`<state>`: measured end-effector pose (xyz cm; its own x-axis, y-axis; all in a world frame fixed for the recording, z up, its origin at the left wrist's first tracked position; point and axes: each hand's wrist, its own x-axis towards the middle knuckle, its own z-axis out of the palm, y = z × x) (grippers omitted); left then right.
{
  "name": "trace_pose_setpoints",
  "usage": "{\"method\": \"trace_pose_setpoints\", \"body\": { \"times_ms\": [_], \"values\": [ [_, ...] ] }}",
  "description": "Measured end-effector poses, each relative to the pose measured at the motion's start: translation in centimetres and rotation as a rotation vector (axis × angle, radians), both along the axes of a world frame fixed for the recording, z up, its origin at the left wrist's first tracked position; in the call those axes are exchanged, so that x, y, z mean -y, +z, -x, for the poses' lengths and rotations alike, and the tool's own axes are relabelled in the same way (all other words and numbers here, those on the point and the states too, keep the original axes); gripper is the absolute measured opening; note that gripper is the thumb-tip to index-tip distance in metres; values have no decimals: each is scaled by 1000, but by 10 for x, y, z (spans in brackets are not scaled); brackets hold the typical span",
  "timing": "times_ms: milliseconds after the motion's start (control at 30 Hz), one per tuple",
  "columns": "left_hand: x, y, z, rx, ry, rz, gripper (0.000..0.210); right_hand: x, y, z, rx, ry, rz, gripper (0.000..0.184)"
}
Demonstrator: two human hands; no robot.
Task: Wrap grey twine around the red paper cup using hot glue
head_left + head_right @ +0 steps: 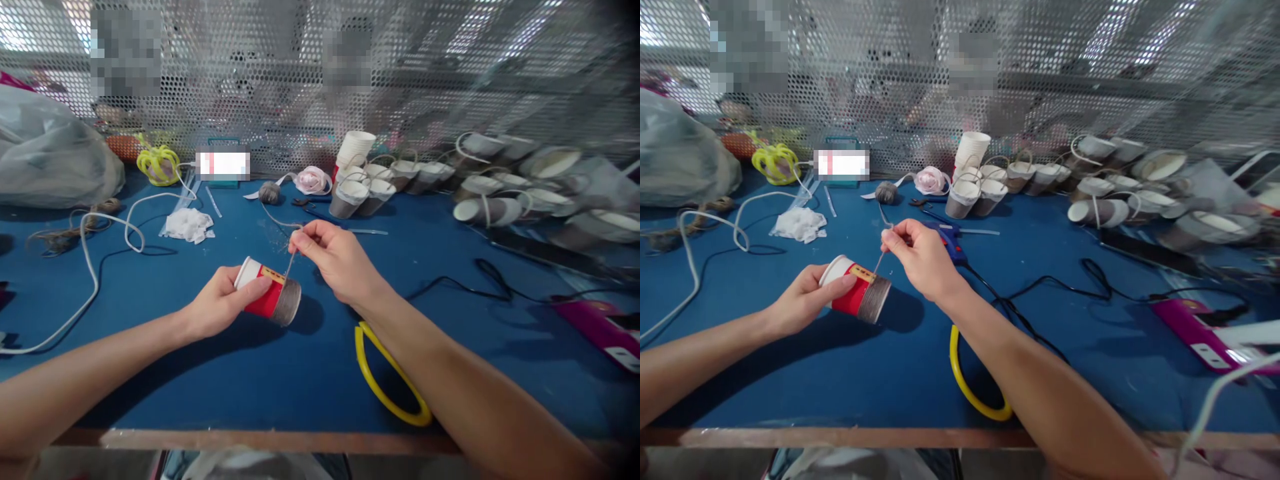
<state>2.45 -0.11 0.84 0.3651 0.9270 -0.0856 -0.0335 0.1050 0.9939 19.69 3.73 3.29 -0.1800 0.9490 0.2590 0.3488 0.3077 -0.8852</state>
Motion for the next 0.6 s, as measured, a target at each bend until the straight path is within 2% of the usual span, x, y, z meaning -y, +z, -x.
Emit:
{"method": "trace_pose_setpoints", "body": {
  "times_ms": [367, 600],
  "values": [
    [5, -3, 4, -44, 40, -131, 35, 4, 1, 4, 56, 12, 57, 19],
    [6, -6, 9, -76, 14, -254, 33, 3, -2, 4, 52, 46, 51, 18]
  ]
}}
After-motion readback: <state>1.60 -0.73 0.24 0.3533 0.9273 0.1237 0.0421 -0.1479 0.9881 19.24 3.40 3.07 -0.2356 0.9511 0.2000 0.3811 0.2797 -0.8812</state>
